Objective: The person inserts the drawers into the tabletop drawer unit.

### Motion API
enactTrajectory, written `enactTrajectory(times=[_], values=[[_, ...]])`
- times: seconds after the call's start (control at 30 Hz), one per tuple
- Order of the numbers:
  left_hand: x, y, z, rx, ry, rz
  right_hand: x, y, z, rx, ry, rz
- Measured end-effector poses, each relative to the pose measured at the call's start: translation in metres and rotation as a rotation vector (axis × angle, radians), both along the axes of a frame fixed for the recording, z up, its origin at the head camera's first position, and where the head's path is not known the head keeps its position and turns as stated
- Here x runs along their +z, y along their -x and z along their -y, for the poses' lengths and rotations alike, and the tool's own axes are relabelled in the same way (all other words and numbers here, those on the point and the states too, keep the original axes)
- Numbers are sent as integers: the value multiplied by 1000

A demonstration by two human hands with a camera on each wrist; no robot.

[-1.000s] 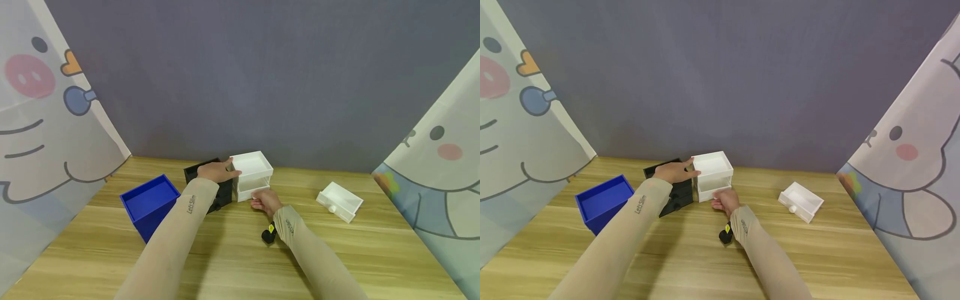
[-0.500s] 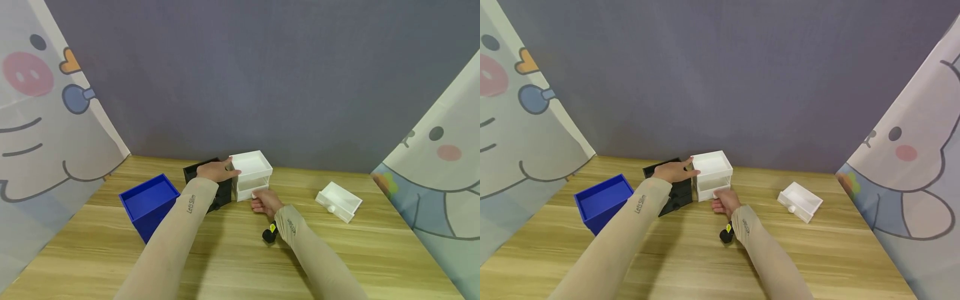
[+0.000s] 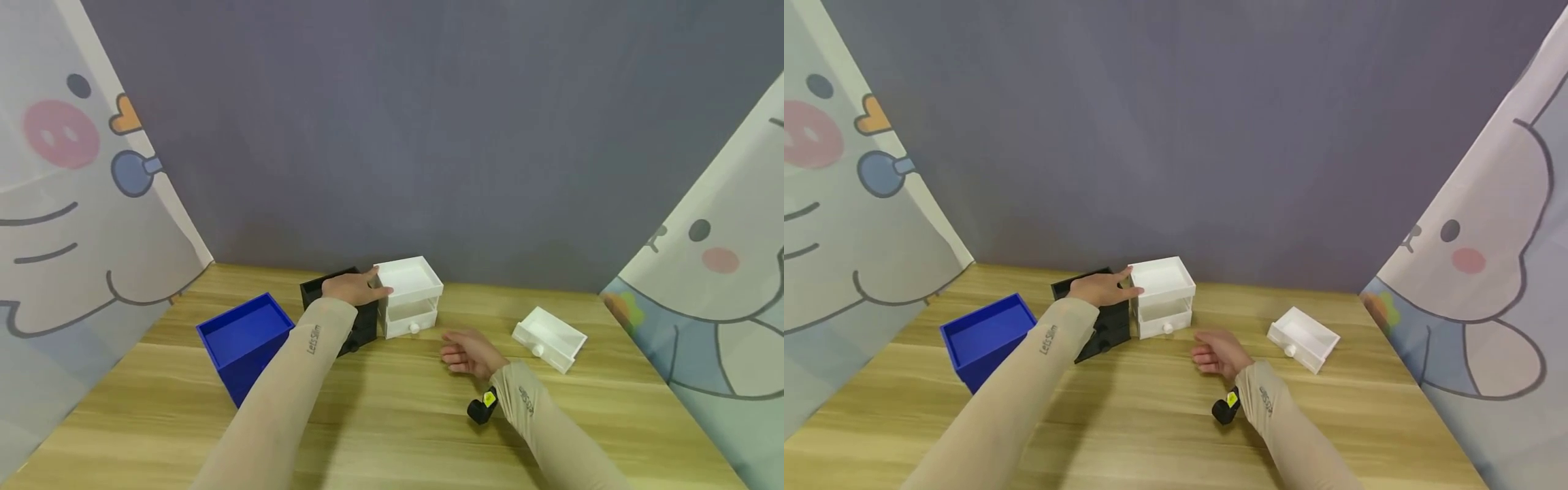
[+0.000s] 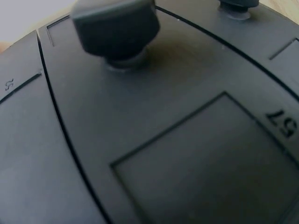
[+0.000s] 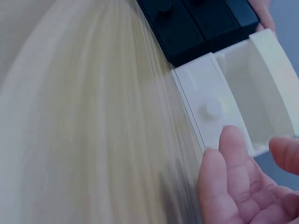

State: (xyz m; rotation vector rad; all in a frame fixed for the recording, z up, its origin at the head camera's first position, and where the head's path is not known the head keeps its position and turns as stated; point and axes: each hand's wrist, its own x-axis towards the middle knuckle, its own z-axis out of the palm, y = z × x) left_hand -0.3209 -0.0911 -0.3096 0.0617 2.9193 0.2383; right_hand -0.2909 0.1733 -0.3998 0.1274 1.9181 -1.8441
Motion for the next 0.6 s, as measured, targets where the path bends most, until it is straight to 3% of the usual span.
enactTrajectory(times=[0.23, 0.6], values=[[-1, 0, 0, 1, -6, -21, 2, -13, -32, -20, 11, -27], [-2, 2, -1, 3, -11, 2, 4, -33, -76, -44, 65, 15]])
